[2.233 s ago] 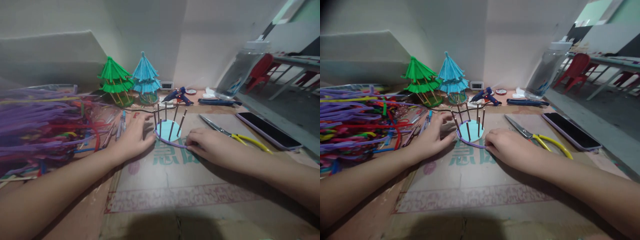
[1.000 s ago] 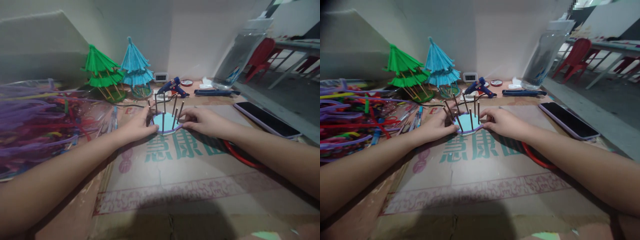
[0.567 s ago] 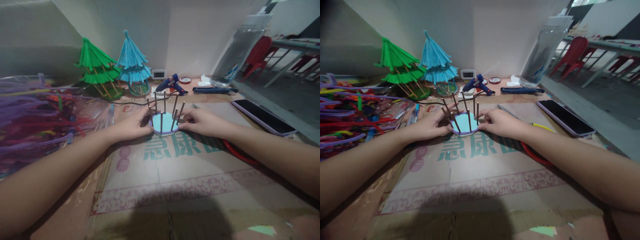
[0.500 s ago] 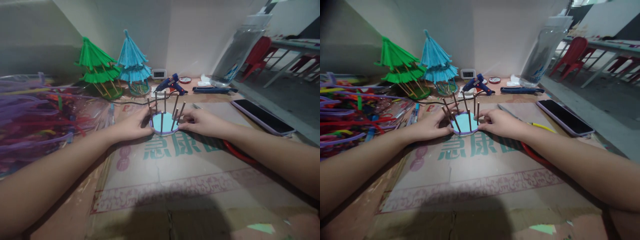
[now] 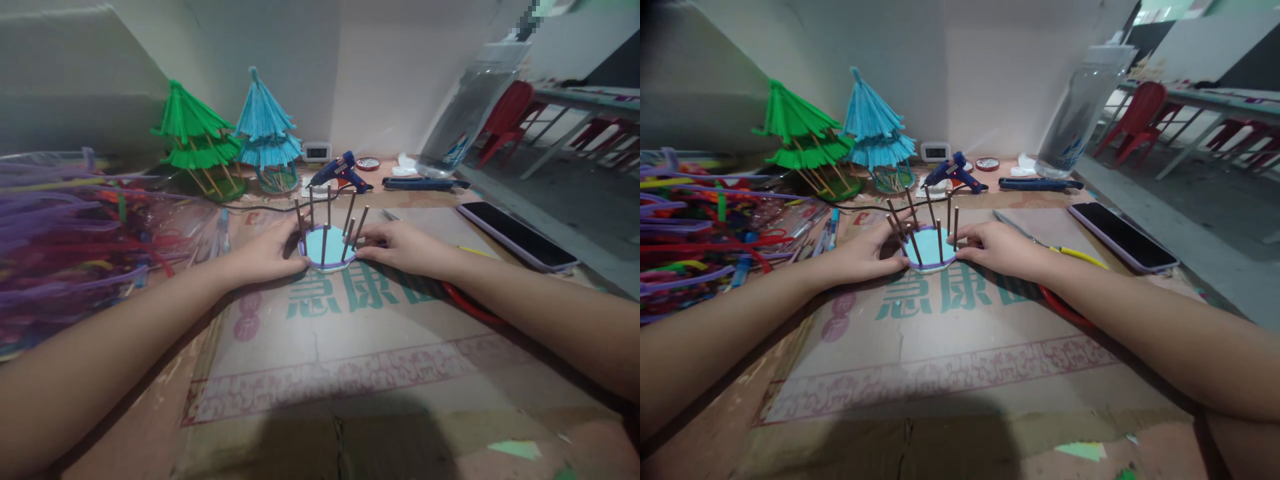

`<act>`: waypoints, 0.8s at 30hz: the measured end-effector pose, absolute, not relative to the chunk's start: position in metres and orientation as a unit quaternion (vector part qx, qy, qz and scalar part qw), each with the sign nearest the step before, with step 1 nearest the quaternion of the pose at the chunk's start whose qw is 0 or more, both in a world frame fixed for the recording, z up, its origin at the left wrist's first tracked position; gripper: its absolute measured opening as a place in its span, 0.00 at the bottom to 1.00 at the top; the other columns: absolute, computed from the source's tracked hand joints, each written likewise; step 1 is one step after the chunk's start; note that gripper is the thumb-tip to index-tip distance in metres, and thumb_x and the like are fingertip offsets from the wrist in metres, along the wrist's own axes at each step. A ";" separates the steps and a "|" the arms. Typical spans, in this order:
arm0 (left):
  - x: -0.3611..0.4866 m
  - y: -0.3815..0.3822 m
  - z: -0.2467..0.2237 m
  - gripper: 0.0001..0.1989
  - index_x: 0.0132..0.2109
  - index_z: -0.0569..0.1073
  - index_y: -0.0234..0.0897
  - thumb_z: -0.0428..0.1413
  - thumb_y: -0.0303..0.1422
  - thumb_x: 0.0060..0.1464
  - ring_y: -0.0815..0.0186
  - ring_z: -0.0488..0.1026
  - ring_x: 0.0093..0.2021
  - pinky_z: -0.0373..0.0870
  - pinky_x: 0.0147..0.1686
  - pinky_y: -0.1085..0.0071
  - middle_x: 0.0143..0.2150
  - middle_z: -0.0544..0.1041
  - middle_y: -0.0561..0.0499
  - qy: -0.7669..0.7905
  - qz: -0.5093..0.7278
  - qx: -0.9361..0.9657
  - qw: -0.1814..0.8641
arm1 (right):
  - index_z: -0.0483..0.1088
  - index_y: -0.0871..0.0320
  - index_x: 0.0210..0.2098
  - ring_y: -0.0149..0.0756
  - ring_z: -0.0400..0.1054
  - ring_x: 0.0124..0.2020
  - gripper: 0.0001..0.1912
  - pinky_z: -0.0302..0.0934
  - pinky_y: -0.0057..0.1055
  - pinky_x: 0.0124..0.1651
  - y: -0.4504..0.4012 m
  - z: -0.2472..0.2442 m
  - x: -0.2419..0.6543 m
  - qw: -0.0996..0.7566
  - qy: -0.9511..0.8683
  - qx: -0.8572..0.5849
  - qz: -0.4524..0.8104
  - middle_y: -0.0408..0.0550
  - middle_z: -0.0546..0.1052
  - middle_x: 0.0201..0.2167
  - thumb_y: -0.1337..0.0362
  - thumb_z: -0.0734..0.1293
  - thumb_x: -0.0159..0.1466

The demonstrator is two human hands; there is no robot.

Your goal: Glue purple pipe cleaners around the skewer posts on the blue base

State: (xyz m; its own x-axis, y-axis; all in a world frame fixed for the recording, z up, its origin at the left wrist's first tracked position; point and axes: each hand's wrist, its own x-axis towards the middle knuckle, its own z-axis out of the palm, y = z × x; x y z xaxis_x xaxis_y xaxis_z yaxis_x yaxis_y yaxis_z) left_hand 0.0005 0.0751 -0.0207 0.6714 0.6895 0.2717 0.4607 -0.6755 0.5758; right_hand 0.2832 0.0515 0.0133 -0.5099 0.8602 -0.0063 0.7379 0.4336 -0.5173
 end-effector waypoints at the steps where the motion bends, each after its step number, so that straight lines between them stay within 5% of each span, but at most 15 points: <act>1: 0.001 0.075 -0.020 0.44 0.73 0.51 0.37 0.59 0.38 0.53 0.47 0.65 0.67 0.57 0.69 0.49 0.70 0.63 0.37 0.326 0.242 0.884 0.233 | 0.77 0.56 0.53 0.34 0.68 0.30 0.21 0.58 0.29 0.34 0.052 0.013 0.283 0.132 -0.837 -0.477 0.235 0.46 0.81 0.32 0.52 0.68 0.65; 19: 0.000 0.077 -0.021 0.42 0.72 0.53 0.38 0.58 0.38 0.54 0.48 0.61 0.70 0.58 0.68 0.49 0.71 0.61 0.37 0.319 0.251 0.886 0.226 | 0.76 0.58 0.55 0.32 0.61 0.25 0.21 0.54 0.28 0.30 0.050 0.015 0.281 0.115 -0.839 -0.484 0.221 0.41 0.71 0.23 0.57 0.65 0.66; 24: 0.001 0.074 -0.018 0.40 0.71 0.55 0.34 0.58 0.42 0.56 0.46 0.67 0.64 0.62 0.65 0.47 0.65 0.69 0.34 0.344 0.253 0.879 0.213 | 0.75 0.59 0.54 0.32 0.63 0.26 0.20 0.54 0.28 0.32 0.048 0.015 0.280 0.119 -0.842 -0.479 0.219 0.42 0.73 0.26 0.57 0.65 0.66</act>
State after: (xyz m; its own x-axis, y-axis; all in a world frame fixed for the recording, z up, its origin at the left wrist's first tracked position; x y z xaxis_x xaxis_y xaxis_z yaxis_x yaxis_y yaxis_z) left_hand 0.0005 0.0741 -0.0180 0.6356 0.7120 0.2986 0.4960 -0.6729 0.5487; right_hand 0.2798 0.0484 0.0152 -0.5137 0.8579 -0.0100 0.7540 0.4458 -0.4824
